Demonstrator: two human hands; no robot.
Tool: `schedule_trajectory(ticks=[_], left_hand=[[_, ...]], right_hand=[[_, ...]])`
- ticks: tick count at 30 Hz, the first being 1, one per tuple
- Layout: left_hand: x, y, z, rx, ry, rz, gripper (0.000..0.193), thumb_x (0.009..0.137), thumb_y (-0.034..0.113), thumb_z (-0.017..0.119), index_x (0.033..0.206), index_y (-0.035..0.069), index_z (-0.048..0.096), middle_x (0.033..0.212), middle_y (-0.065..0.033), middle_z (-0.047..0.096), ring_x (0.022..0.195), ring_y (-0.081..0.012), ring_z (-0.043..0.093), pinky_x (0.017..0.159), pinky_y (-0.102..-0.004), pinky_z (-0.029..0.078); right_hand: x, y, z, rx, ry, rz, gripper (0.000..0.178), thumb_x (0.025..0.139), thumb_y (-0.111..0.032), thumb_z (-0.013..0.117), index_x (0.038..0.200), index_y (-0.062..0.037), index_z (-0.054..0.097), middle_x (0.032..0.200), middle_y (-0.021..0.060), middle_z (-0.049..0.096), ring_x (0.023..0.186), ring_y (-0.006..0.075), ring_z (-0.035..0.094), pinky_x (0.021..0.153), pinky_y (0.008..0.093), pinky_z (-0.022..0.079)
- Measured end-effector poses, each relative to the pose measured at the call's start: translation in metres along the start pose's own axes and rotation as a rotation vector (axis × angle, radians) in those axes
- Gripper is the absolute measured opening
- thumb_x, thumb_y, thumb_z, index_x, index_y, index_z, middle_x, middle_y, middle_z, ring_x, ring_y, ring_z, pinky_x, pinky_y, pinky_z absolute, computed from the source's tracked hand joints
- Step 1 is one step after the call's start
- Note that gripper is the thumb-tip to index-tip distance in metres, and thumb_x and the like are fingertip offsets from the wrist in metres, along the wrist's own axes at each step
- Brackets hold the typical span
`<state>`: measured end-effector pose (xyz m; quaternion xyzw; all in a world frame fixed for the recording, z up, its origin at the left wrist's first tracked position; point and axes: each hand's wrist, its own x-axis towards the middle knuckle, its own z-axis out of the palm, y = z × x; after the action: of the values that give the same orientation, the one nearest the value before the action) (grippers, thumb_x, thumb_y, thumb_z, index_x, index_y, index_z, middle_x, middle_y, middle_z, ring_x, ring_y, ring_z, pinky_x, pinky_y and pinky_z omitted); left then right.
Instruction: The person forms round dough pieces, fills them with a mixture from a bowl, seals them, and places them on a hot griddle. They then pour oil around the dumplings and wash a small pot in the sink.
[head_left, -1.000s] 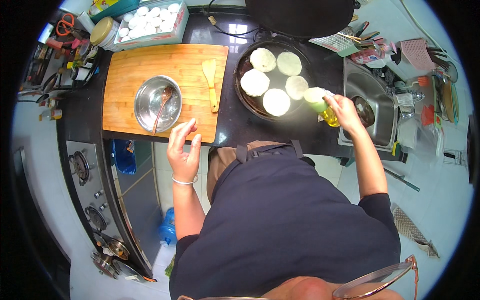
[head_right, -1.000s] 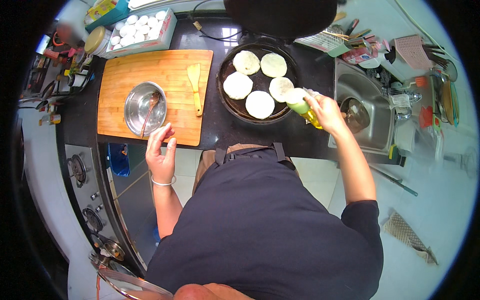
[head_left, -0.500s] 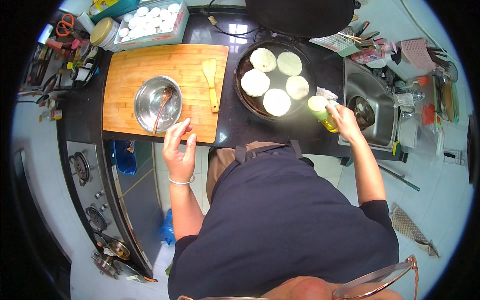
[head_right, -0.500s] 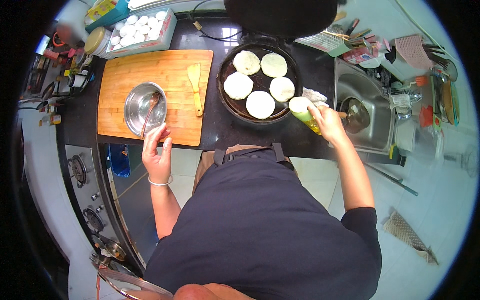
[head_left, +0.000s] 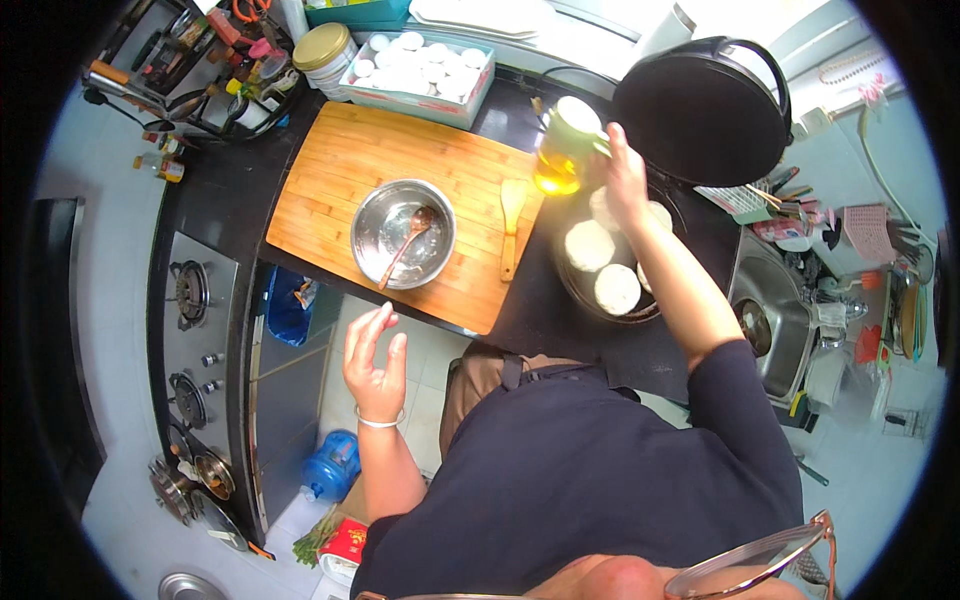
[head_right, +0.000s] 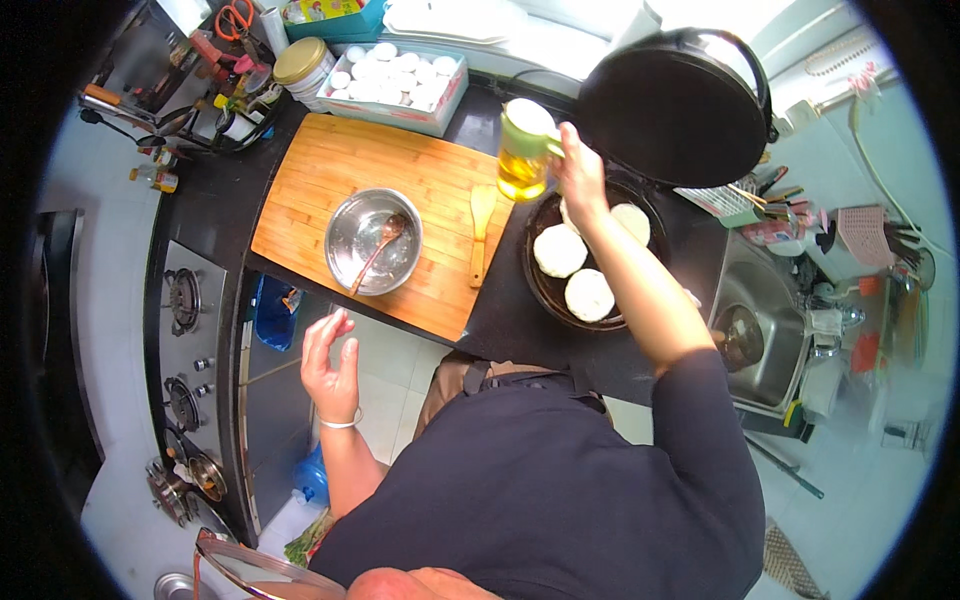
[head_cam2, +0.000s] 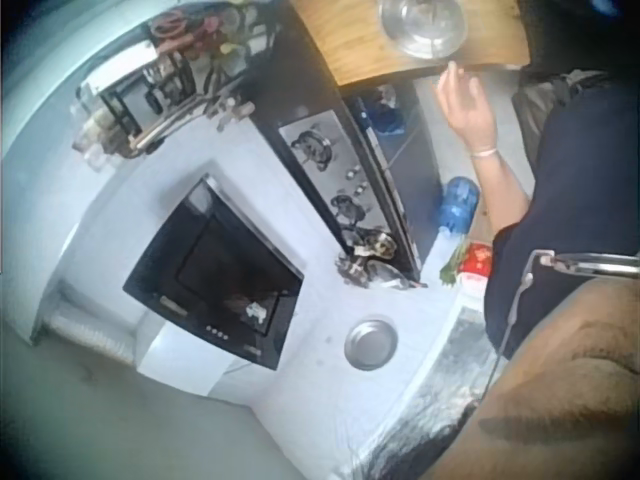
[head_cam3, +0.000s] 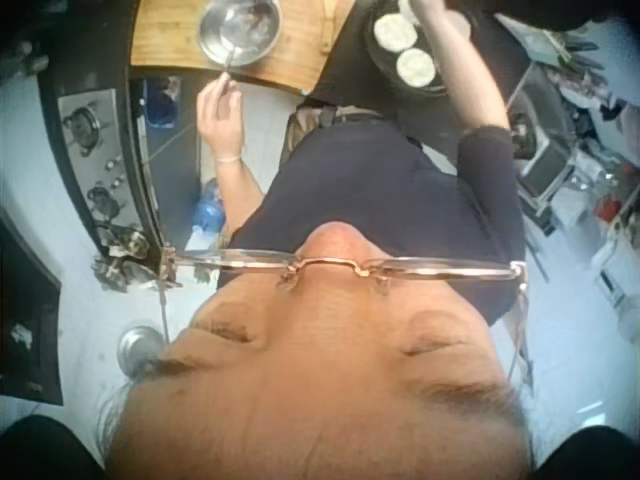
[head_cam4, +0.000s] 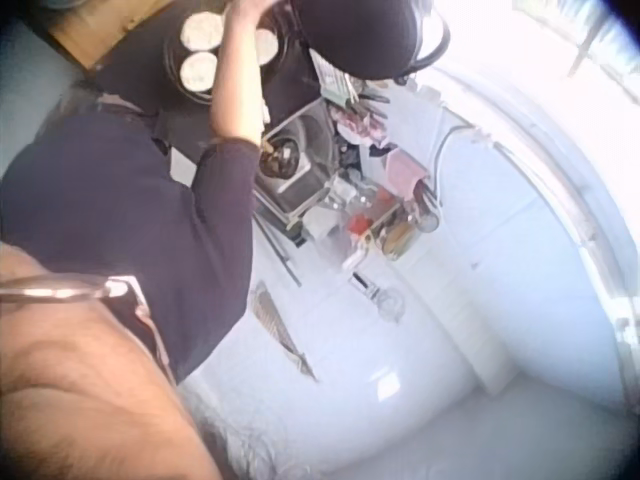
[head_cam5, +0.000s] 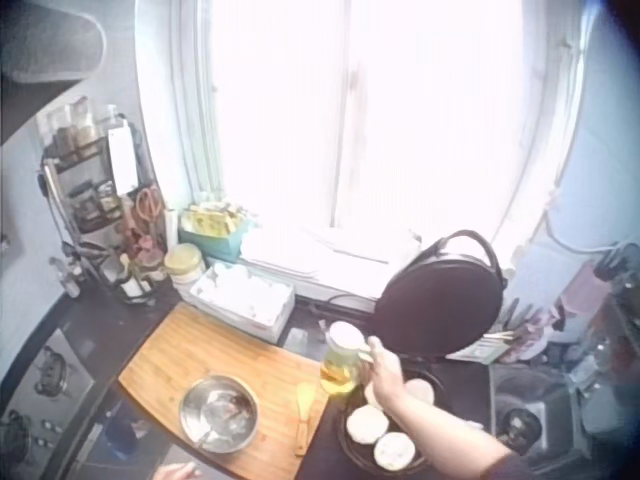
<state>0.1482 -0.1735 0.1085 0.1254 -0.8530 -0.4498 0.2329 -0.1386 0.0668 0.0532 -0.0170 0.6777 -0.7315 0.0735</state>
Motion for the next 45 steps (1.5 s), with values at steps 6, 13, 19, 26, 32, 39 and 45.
schedule_trajectory(ticks=[6,13,19,26,32,39,45], left_hand=[[-0.027,-0.027,-0.031,0.044,0.136,-0.188,0.035,0.077,-0.003,0.058,0.112,-0.001,0.057,0.105,-0.0124,0.055,0.087,-0.0191,0.059,0.080,-0.0300,0.046],[-0.035,-0.038,-0.040,0.070,0.171,-0.232,0.035,0.078,-0.002,0.058,0.112,-0.001,0.057,0.109,-0.0141,0.053,0.086,-0.0204,0.058,0.079,-0.0308,0.046],[-0.022,-0.040,-0.034,0.043,0.137,-0.220,0.035,0.077,-0.001,0.058,0.112,-0.002,0.057,0.109,-0.0145,0.053,0.086,-0.0207,0.059,0.079,-0.0310,0.046],[0.001,-0.038,-0.014,-0.001,0.089,-0.185,0.037,0.077,-0.004,0.056,0.113,-0.003,0.055,0.113,-0.0141,0.050,0.086,-0.0195,0.057,0.081,-0.0312,0.046],[0.025,-0.021,0.018,-0.114,0.010,0.000,0.037,0.079,-0.002,0.055,0.116,-0.001,0.054,0.113,-0.0148,0.049,0.086,-0.0202,0.056,0.079,-0.0311,0.046],[0.029,0.011,0.041,-0.106,-0.059,0.121,0.037,0.078,-0.002,0.058,0.115,0.000,0.055,0.111,-0.0139,0.051,0.085,-0.0199,0.056,0.079,-0.0309,0.045],[0.008,0.028,0.038,-0.041,-0.034,0.109,0.037,0.078,-0.002,0.057,0.115,-0.002,0.054,0.113,-0.0146,0.051,0.086,-0.0204,0.057,0.079,-0.0304,0.046]], right_hand=[[0.095,0.064,0.078,-0.026,0.137,-0.230,0.049,0.089,-0.048,0.048,0.074,-0.0022,0.058,0.064,-0.0011,0.048,0.057,0.0081,0.038,0.053,0.0248,0.032],[0.141,0.116,0.098,-0.054,0.283,-0.224,0.052,0.088,-0.044,0.050,0.065,0.0017,0.055,0.058,-0.0003,0.047,0.056,0.0100,0.040,0.053,0.0270,0.035],[0.137,0.123,0.108,0.042,0.226,-0.162,0.047,0.089,-0.042,0.049,0.075,0.0020,0.060,0.064,0.0029,0.051,0.059,0.0142,0.047,0.056,0.0291,0.038],[0.036,-0.004,0.067,-0.704,0.044,-0.848,0.014,0.073,-0.019,0.063,0.076,-0.0080,0.056,0.078,0.0112,0.055,0.077,0.0292,0.051,0.073,0.0380,0.039],[0.045,-0.200,-0.090,-1.289,0.423,-0.937,0.013,0.073,-0.020,0.061,0.076,-0.0068,0.061,0.071,0.0070,0.057,0.070,0.0252,0.054,0.066,0.0341,0.044],[0.131,-0.224,-0.194,-1.559,0.182,-0.394,0.033,0.074,-0.027,0.058,0.098,-0.0065,0.065,0.089,0.0128,0.066,0.081,0.0256,0.063,0.076,0.0329,0.048],[0.104,-0.229,-0.185,-1.308,0.086,-0.173,0.031,0.073,-0.026,0.055,0.092,-0.0057,0.067,0.070,0.0124,0.065,0.064,0.0234,0.063,0.060,0.0355,0.049]])
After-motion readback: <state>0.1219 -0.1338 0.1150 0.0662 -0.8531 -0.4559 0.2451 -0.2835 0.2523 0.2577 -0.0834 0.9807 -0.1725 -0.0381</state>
